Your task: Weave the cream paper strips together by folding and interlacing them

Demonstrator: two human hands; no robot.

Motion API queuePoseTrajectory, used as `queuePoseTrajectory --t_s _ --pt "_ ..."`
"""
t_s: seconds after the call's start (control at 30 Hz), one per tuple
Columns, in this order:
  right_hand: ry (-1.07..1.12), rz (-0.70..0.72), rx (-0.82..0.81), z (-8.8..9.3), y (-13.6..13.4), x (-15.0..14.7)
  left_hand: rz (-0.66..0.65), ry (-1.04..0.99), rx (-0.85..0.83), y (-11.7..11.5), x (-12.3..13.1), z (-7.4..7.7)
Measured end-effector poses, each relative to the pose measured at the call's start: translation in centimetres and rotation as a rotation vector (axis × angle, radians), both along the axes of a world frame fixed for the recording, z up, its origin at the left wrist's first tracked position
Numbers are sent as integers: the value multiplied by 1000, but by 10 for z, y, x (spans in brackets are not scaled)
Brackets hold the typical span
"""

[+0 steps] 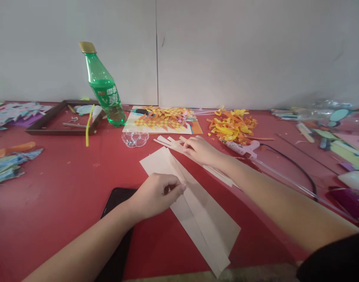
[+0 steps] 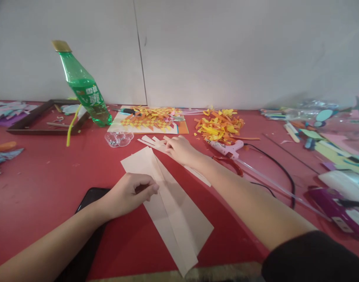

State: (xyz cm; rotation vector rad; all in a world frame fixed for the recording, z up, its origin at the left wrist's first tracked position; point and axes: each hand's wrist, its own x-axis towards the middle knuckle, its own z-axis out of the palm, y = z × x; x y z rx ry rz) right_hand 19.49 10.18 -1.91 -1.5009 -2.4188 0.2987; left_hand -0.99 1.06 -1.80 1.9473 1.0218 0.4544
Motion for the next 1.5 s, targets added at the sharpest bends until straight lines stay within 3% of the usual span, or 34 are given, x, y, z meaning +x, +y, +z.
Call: queuePoseTrajectory --t_s 0.2,0.47,0.63,0.77,0.9,1.03,1.13,1.23,1.33,1.5 --pt "-33 -11 -1 2 3 6 4 0 1 0 0 1" --pt "-68 44 46 -12 4 6 15 0 17 0 1 2" --pt "-3 -9 120 -1 2 8 9 6 37 0 0 2" --pt "141 -170 338 20 13 32 55 -15 77 0 -1 2" --pt "19 -471 494 33 35 75 158 -78 65 0 -2 3" --pt "-218 -570 303 31 45 99 162 -86 71 -1 -3 3" --pt "-243 -518 324 27 29 82 148 -85 66 -2 -2 5" --pt "-139 -318 352 24 -10 39 162 -72 54 -1 -1 5" --pt "16 -148 79 17 -55 -4 225 -46 41 2 0 4" --pt "56 -152 48 -8 -91 -27 209 43 -9 7 1 0"
